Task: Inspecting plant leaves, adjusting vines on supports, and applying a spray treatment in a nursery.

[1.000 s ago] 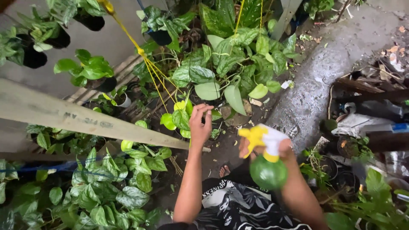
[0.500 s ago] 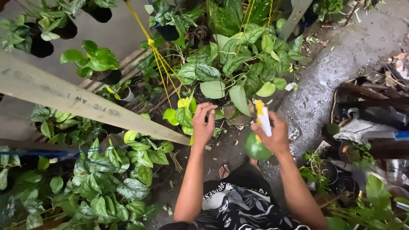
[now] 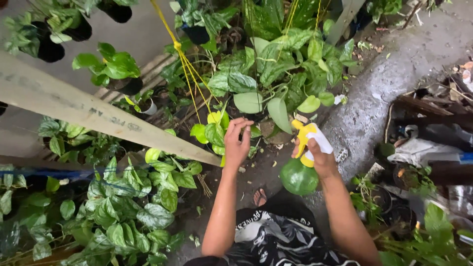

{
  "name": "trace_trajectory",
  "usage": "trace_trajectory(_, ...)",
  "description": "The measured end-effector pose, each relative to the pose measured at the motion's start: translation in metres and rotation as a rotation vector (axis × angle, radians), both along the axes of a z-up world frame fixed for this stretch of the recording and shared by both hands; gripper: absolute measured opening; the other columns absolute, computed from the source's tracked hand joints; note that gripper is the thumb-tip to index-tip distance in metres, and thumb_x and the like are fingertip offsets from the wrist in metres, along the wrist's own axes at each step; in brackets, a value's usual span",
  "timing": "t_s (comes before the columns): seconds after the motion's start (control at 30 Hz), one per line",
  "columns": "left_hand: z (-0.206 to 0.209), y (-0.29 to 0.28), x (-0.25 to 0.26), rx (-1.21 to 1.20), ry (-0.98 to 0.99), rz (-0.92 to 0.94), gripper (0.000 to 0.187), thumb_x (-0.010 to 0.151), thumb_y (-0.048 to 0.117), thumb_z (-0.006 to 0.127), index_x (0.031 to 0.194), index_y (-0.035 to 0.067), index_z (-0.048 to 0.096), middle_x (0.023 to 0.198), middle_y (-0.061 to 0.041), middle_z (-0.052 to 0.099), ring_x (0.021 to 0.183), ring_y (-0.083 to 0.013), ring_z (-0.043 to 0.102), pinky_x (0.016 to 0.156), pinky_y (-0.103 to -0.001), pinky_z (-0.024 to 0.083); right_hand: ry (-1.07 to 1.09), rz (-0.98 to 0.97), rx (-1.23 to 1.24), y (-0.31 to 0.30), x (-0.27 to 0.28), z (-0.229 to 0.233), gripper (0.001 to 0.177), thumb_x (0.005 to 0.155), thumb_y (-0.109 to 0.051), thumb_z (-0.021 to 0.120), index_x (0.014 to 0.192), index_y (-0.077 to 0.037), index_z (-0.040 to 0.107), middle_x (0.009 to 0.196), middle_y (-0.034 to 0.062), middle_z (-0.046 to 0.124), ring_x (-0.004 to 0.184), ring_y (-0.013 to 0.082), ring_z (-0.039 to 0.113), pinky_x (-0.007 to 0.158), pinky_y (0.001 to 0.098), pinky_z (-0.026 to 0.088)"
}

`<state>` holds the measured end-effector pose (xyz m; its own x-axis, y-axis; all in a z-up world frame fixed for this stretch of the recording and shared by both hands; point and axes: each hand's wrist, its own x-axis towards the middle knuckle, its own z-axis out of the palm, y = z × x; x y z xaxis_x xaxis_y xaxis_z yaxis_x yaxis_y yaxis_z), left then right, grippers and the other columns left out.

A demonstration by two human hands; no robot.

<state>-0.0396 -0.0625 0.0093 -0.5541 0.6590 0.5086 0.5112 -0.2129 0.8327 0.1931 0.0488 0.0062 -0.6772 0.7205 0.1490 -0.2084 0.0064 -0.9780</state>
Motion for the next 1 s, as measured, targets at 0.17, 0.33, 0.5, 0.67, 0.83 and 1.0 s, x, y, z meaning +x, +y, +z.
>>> trace_trajectory(0.17,0.002,0.0,0.002,-0.001,-0.015,0.006,0.017,0.099,-0.001,0.06,0.106,0.005,0.074,0.1,-0.012,0.066,0.106,-0.0339,0.069,0.093,-0.046,0.055,-0.128,-0.372,0.333,-0.003,-0.003,0.026,0.043,0.104,-0.032,0.056,0.132,-0.001,0.048,0.121,0.0174,0.064,0.115,0.0288,0.063,0.098,0.0427,0.052)
trace_trajectory(0.33,0.002,0.0,0.002,0.0,-0.026,0.0,0.017,0.099,-0.001,0.06,0.106,0.005,0.074,0.1,-0.01,0.065,0.105,-0.0322,0.069,0.094,-0.046,0.055,-0.297,-0.456,0.395,-0.003,0.003,0.025,0.035,0.102,-0.028,0.065,0.117,0.001,0.053,0.096,0.0145,0.064,0.089,0.0278,0.063,0.081,0.0397,0.053)
trace_trajectory(0.5,-0.013,0.007,-0.002,-0.007,-0.005,0.009,0.017,0.097,-0.002,0.062,0.106,0.005,0.074,0.1,-0.013,0.066,0.105,-0.0351,0.069,0.093,-0.048,0.055,-0.272,-0.235,0.113,-0.009,0.001,0.022,0.052,0.103,-0.055,0.051,0.092,-0.007,0.068,0.066,0.0106,0.071,0.057,0.0182,0.068,0.054,0.0259,0.051)
trace_trajectory(0.67,-0.002,0.006,0.001,0.011,-0.027,0.003,0.018,0.098,-0.003,0.061,0.106,0.004,0.074,0.099,-0.013,0.065,0.104,-0.035,0.069,0.09,-0.045,0.056,0.255,0.428,0.003,-0.018,0.002,0.04,0.075,0.096,-0.065,0.055,0.13,0.001,0.058,0.117,0.0273,0.071,0.123,0.0353,0.063,0.112,0.0499,0.038)
trace_trajectory(0.83,0.0,0.007,0.002,0.006,-0.037,0.004,0.019,0.098,-0.003,0.06,0.106,0.005,0.074,0.099,-0.013,0.065,0.103,-0.0339,0.069,0.087,-0.043,0.057,0.011,0.158,-0.053,-0.022,-0.01,0.054,0.062,0.099,-0.056,0.052,0.117,0.002,0.063,0.09,0.0192,0.07,0.091,0.0212,0.062,0.084,0.0347,0.042)
trace_trajectory(1.0,-0.012,0.014,-0.003,0.018,-0.006,0.015,0.018,0.097,-0.003,0.061,0.105,0.005,0.075,0.099,-0.012,0.066,0.102,-0.033,0.07,0.088,-0.043,0.056,-0.302,-0.085,0.091,0.005,-0.002,0.012,0.055,0.104,-0.054,0.047,0.086,-0.006,0.067,0.064,0.0108,0.072,0.056,0.0143,0.067,0.05,0.0247,0.049)
